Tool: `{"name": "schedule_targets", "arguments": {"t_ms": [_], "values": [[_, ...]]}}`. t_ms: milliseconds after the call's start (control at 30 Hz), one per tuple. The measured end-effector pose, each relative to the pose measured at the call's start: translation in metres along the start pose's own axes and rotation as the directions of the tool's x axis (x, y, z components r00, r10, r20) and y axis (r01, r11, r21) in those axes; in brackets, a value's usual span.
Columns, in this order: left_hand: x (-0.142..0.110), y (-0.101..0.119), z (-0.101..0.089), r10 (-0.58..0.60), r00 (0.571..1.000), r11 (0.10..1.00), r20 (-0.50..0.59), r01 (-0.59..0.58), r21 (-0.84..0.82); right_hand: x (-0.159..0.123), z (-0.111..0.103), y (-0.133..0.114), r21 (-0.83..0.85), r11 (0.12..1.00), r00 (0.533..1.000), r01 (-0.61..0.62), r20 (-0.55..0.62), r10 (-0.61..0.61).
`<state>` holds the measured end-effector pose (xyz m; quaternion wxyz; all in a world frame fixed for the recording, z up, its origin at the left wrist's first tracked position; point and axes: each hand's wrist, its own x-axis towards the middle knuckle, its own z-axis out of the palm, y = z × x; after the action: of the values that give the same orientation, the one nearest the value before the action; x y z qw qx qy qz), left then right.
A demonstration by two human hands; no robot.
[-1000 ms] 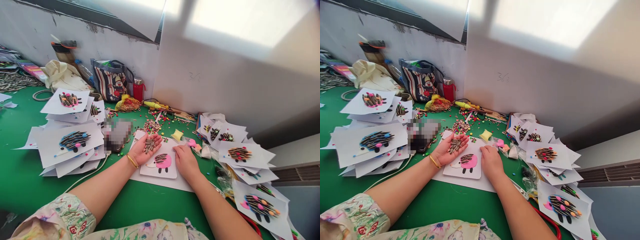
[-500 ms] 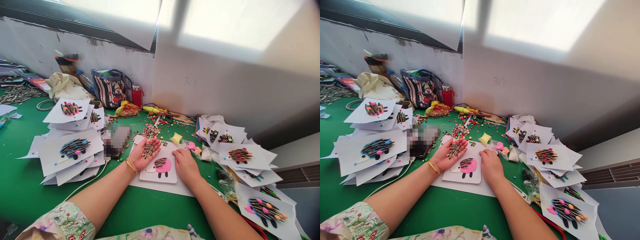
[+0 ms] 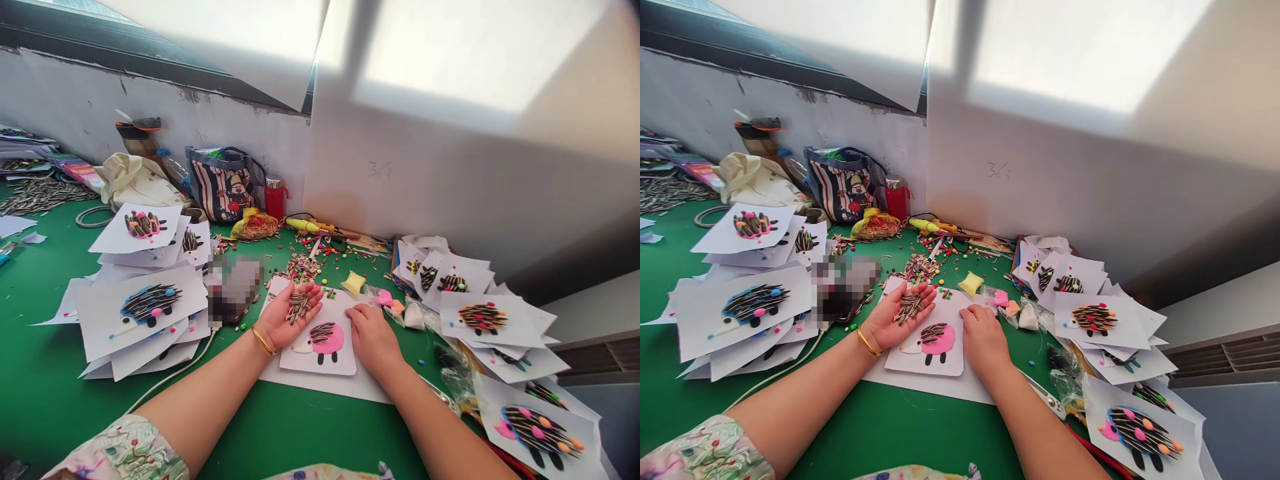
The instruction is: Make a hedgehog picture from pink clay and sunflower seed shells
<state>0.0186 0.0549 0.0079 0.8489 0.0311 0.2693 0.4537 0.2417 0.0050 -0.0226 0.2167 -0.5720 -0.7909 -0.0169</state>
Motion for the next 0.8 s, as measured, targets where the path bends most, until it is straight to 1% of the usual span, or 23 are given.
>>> {"name": "schedule_targets", "arguments": {"t_ms": [200, 467, 800], "values": [[0.0005, 0.0004, -0.0005, -0.012, 1.0, 1.0, 0.014, 0.012, -0.012, -0.0009, 0.0019, 0.0011, 0.011, 1.0, 1.0, 0.013, -0.026, -0.012], [0.0006, 0.0001, -0.0007, -0.011, 1.0, 1.0, 0.009, 0.011, -0.015, -0.0005, 0.0003, -0.0002, -0.005, 1.0, 1.0, -0.012, 0.01, 0.012], [-0.0003, -0.0001, 0.0002, -0.004, 1.0, 1.0, 0.01, 0.004, -0.013, -0.0003, 0.0, -0.0004, 0.001, 1.0, 1.0, -0.008, 0.008, 0.008]]}}
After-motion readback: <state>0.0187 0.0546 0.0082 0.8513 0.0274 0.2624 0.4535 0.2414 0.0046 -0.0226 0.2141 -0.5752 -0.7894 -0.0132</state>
